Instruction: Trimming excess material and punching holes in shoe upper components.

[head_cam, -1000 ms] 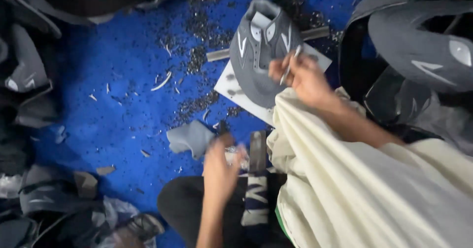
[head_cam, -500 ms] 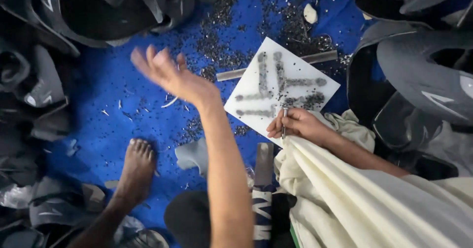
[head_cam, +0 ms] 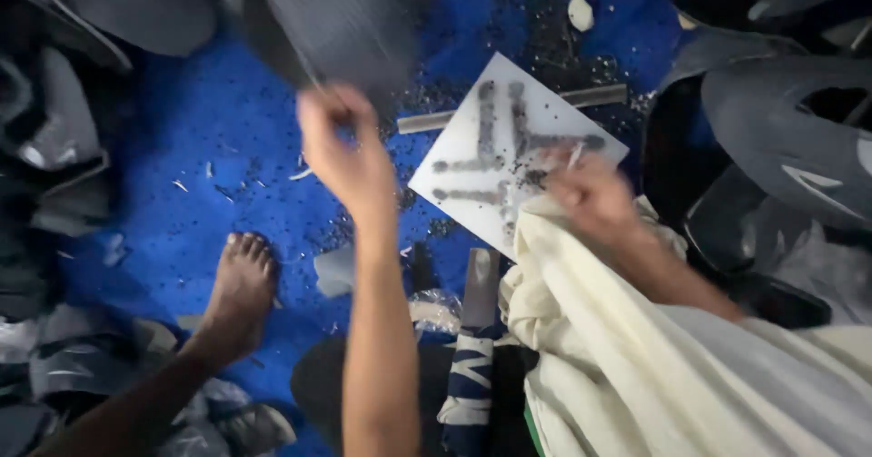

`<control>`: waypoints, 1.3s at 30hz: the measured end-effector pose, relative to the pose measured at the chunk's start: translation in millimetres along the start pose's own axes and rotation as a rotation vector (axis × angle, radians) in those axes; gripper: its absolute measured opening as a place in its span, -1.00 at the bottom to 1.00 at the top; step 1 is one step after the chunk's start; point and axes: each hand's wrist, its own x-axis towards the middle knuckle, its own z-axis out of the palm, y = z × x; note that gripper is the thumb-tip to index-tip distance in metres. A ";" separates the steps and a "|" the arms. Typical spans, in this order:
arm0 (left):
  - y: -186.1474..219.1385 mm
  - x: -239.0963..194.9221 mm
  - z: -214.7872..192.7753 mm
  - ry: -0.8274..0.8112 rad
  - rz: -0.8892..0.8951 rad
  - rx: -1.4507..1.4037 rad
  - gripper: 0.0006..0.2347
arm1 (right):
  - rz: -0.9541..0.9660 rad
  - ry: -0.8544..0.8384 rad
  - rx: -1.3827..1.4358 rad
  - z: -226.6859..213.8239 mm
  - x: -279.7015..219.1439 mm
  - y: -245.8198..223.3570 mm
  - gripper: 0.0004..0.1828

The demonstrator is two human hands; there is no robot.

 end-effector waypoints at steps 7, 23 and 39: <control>40.5 -178.2 -33.9 -0.550 0.094 0.377 -0.90 | -0.131 0.057 -0.526 -3.3 7.4 -47.5 -0.46; 95.5 -181.6 -83.9 -0.230 -0.041 0.428 -0.81 | -0.466 0.295 -1.559 75.7 34.3 -59.2 -0.56; 57.1 -119.1 -75.6 -0.438 -0.211 0.579 -0.46 | -0.167 0.307 -1.002 27.3 12.7 -96.9 -0.71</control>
